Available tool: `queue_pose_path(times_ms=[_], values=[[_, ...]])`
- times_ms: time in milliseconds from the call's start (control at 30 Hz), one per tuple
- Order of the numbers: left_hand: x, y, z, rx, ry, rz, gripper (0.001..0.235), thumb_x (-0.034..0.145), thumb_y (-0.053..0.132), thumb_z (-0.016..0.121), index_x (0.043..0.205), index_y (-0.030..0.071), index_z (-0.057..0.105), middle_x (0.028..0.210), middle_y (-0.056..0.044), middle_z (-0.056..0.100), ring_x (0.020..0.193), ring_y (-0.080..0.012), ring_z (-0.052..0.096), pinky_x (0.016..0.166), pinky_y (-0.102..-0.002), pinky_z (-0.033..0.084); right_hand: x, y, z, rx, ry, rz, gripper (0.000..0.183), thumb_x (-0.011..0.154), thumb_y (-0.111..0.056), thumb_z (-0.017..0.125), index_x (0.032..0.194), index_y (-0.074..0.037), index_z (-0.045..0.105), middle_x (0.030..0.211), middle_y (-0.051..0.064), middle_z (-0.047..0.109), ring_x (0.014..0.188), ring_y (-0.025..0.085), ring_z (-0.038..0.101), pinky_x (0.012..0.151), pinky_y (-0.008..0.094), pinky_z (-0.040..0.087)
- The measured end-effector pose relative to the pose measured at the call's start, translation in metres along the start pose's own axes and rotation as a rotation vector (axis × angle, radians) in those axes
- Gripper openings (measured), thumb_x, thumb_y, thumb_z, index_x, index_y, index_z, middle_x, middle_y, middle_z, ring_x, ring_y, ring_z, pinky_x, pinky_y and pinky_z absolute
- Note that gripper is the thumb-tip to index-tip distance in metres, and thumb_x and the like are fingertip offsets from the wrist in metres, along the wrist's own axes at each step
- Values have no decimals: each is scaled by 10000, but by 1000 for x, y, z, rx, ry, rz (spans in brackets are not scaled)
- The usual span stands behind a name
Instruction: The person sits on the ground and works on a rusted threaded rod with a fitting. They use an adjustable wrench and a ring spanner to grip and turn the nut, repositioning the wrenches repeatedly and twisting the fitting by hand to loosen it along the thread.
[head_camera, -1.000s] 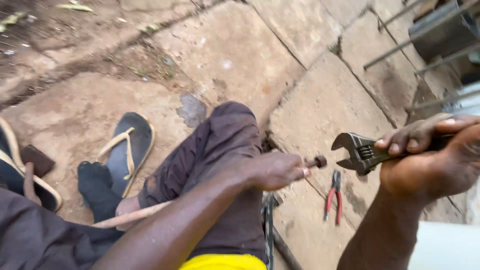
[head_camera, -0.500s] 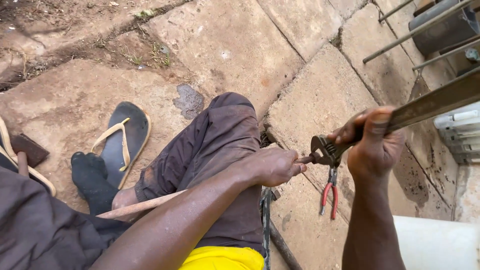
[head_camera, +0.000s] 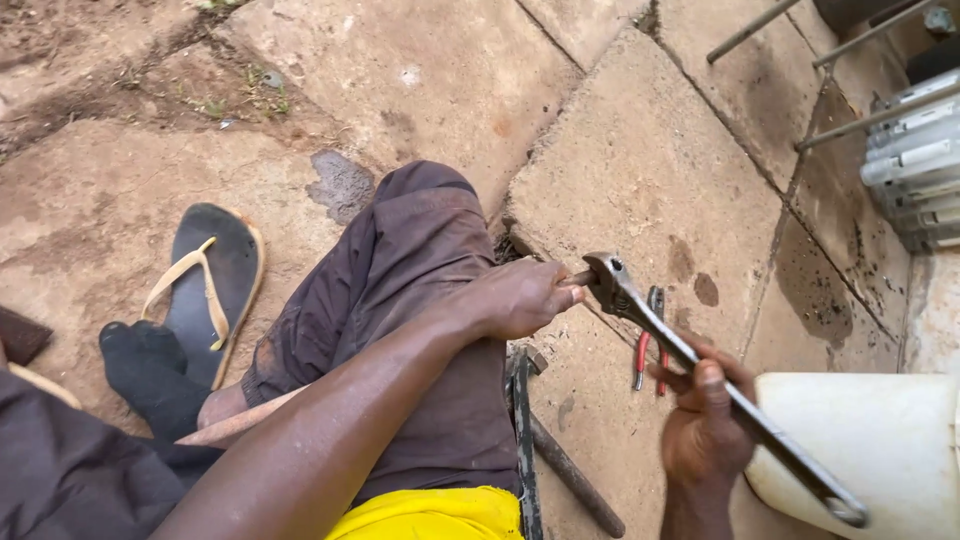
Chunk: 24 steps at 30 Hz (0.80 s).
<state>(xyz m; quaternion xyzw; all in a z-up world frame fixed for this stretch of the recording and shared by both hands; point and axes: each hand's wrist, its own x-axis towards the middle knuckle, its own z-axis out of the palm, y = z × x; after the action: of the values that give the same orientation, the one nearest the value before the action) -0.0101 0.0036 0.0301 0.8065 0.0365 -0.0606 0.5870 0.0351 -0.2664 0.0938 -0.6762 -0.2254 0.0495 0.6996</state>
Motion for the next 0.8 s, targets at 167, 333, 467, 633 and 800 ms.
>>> queue_pose_path(times_ms=[167, 333, 467, 633, 800], values=[[5, -8, 9, 40, 13, 25, 510, 1085, 488, 455, 1134, 35, 686, 1070, -169, 766, 932, -338, 738, 834, -502, 557, -11, 46, 10, 421, 138, 215, 282, 951, -187, 717, 1199, -59, 760, 1117, 101, 798, 1007, 255, 783, 761, 345, 663], [0, -4, 1, 0, 56, 24, 493, 1052, 476, 498, 1067, 25, 699, 1002, -143, 770, 862, -326, 720, 791, -472, 548, -2, 96, 18, 634, 313, 392, 220, 1021, -285, 619, 1112, -137, 754, 904, 28, 801, 837, 211, 781, 641, 279, 596], [-3, -5, -2, -46, -39, 24, 484, 1085, 478, 448, 1085, 54, 683, 982, -107, 724, 813, -247, 680, 752, -431, 546, 29, 156, 21, 619, 457, 659, 501, 1052, -627, 584, 1311, -203, 521, 905, 1, 666, 668, 56, 674, 534, 179, 544], [-31, 14, -18, -344, -146, 42, 327, 1065, 398, 543, 1007, 100, 663, 787, -25, 602, 661, -149, 546, 573, -351, 448, 120, 137, 42, 551, 334, 752, 431, 1067, -531, 670, 1022, -103, 640, 948, 119, 684, 824, 203, 683, 684, 328, 618], [-47, 34, -36, -89, -262, 65, 598, 1042, 564, 395, 1201, 26, 603, 1230, -404, 636, 1270, -575, 588, 1034, -614, 495, 210, 67, 99, 88, -57, 391, 341, 1110, -491, 559, 1114, -173, 678, 670, -15, 558, 583, 182, 673, 581, 371, 651]])
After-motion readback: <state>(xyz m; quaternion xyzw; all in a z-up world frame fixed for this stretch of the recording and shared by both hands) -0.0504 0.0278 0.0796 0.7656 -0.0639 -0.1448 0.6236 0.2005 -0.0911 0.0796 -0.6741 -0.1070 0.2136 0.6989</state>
